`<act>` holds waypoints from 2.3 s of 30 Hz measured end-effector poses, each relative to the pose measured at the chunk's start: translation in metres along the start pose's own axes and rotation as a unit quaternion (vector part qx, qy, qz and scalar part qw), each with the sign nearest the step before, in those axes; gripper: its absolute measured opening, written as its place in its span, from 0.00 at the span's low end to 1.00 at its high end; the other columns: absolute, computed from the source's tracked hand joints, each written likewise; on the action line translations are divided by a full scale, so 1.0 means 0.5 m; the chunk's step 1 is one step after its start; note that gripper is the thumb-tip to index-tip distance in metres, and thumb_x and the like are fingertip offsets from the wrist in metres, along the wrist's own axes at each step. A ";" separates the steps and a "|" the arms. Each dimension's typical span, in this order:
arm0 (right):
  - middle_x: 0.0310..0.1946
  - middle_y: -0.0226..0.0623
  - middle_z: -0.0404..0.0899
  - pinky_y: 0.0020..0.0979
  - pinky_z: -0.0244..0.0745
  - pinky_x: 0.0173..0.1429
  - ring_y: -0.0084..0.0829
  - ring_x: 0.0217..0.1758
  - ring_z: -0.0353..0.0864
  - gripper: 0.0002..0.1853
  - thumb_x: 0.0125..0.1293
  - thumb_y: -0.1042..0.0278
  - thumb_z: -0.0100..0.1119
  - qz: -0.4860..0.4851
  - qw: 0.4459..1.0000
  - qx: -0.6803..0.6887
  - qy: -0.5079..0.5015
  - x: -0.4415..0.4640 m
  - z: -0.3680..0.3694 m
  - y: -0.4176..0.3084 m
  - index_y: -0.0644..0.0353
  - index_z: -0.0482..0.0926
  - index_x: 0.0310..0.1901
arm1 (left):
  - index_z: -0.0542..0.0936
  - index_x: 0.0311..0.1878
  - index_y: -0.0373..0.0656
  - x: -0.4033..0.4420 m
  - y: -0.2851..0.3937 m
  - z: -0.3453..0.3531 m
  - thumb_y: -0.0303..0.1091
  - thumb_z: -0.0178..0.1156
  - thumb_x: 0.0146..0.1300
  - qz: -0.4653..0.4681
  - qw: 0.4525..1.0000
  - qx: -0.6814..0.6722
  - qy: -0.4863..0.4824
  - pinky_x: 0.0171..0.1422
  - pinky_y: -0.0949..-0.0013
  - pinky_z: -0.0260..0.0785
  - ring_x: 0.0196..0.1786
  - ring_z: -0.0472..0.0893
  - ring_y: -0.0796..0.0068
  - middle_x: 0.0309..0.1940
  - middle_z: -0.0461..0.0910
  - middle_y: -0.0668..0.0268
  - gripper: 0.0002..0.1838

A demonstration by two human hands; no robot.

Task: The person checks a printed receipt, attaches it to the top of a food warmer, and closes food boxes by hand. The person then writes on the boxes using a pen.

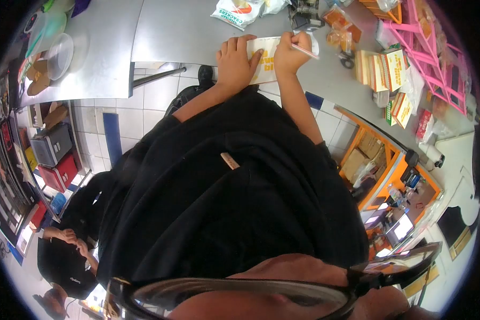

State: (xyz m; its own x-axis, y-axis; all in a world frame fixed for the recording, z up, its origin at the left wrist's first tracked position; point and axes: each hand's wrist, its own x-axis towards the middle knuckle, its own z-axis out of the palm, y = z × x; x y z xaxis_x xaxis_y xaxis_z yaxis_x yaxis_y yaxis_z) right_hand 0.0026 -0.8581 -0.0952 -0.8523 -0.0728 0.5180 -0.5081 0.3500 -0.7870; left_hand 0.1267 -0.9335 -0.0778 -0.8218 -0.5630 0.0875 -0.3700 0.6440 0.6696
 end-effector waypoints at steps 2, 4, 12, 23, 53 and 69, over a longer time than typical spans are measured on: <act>0.19 0.39 0.66 0.39 0.59 0.27 0.39 0.21 0.64 0.13 0.49 0.84 0.57 -0.008 1.000 -0.008 -0.004 0.003 0.001 -0.006 0.63 0.62 0.18 | 0.71 0.60 0.48 0.001 -0.001 0.001 0.47 0.59 0.66 -0.001 1.000 -0.003 -0.001 0.60 0.51 0.62 0.57 0.71 0.54 0.51 0.73 0.56 0.23; 0.19 0.40 0.65 0.38 0.59 0.27 0.39 0.21 0.63 0.13 0.49 0.84 0.57 -0.007 1.000 -0.009 0.004 0.002 0.003 -0.007 0.63 0.62 0.18 | 0.71 0.60 0.48 0.001 0.001 -0.001 0.47 0.59 0.65 -0.003 1.000 -0.006 -0.002 0.60 0.51 0.62 0.57 0.71 0.54 0.51 0.73 0.56 0.23; 0.21 0.28 0.67 0.31 0.64 0.29 0.22 0.24 0.66 0.14 0.54 0.77 0.64 0.185 0.976 0.113 0.035 0.036 -0.103 0.037 0.59 0.65 0.23 | 0.70 0.60 0.41 0.001 -0.009 0.003 0.51 0.61 0.64 -0.022 0.999 -0.029 0.023 0.61 0.51 0.62 0.56 0.71 0.52 0.51 0.73 0.53 0.28; 0.37 0.36 0.77 0.25 0.71 0.34 0.22 0.32 0.74 0.31 0.57 0.51 0.72 0.209 0.960 -0.124 -0.140 0.004 -0.211 0.110 0.64 0.72 0.53 | 0.71 0.58 0.34 -0.014 -0.024 0.017 0.61 0.69 0.51 -0.073 0.996 0.019 0.038 0.59 0.53 0.63 0.51 0.70 0.50 0.50 0.68 0.47 0.43; 0.40 0.28 0.82 0.18 0.62 0.23 0.16 0.20 0.64 0.15 0.67 0.58 0.63 0.403 0.823 0.169 -0.364 0.264 -0.074 0.152 0.58 0.80 0.50 | 0.22 0.74 0.60 -0.028 0.013 -0.131 0.18 0.67 0.54 -0.141 0.761 -0.634 0.017 0.47 0.57 0.83 0.62 0.74 0.58 0.69 0.60 0.56 0.65; 0.42 0.39 0.76 0.35 0.74 0.52 0.38 0.47 0.78 0.07 0.60 0.66 0.68 -0.065 0.906 -0.218 -0.356 0.199 -0.155 0.187 0.59 0.85 0.34 | 0.25 0.73 0.72 -0.001 0.001 -0.224 0.18 0.66 0.56 -0.213 0.677 -0.699 0.088 0.60 0.57 0.75 0.65 0.72 0.63 0.67 0.61 0.61 0.64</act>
State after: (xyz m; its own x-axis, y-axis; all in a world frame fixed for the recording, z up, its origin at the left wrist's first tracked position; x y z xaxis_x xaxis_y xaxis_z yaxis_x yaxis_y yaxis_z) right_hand -0.1199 -0.7603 -0.0913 -0.7317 -0.6699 0.1258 -0.6446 0.6200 -0.4472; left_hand 0.1757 -0.9909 0.0052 -0.6595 -0.6762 -0.3282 0.3170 -0.6462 0.6942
